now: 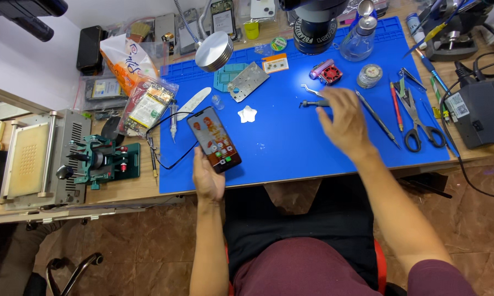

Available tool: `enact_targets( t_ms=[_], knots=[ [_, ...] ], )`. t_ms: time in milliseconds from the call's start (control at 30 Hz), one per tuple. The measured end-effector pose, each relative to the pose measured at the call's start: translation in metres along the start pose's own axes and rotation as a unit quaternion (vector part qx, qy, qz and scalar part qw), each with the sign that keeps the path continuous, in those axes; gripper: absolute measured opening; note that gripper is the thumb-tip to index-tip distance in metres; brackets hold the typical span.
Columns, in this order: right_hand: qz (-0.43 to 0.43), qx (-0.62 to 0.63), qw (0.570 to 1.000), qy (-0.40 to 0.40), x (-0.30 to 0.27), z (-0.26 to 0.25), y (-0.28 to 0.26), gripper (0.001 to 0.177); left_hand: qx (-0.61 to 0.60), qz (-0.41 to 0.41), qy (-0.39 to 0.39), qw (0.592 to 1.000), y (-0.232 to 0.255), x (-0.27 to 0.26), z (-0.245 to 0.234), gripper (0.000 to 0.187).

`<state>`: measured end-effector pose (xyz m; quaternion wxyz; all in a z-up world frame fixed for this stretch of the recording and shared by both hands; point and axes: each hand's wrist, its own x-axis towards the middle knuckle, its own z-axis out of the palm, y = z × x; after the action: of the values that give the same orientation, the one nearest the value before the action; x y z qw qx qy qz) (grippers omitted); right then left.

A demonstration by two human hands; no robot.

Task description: The person works on a disassembled smartphone placed on a blue mat, using a precision screwdriver to tighten screws on the device's internal components. After securing the parts, the person picks up the phone, turns it over, and interacts with the touchscreen to verify functionality.

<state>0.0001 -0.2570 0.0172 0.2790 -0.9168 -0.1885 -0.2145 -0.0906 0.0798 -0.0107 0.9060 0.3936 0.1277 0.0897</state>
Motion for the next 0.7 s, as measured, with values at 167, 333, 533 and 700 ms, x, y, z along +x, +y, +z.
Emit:
enact_targets(
  t_ms=[167,333,533,700],
  knots=[
    [-0.118,-0.091,0.988,0.027,0.025,0.041,0.035,0.041,-0.006,0.028,0.022,0.999,0.001,0.009,-0.009,0.049],
    [-0.185,0.022,0.982,-0.034,0.098,0.094,-0.017,0.052,0.002,0.026,-0.001,1.0,-0.021,0.003,0.03,0.044],
    [-0.07,-0.052,0.949,-0.303,0.174,0.127,-0.035,0.094,0.02,0.007,-0.02,1.0,-0.03,0.013,0.043,0.054],
    [-0.068,-0.14,0.971,-0.183,0.17,0.122,-0.018,0.102,-0.009,0.009,-0.048,0.999,-0.03,0.016,0.035,0.049]
  ],
)
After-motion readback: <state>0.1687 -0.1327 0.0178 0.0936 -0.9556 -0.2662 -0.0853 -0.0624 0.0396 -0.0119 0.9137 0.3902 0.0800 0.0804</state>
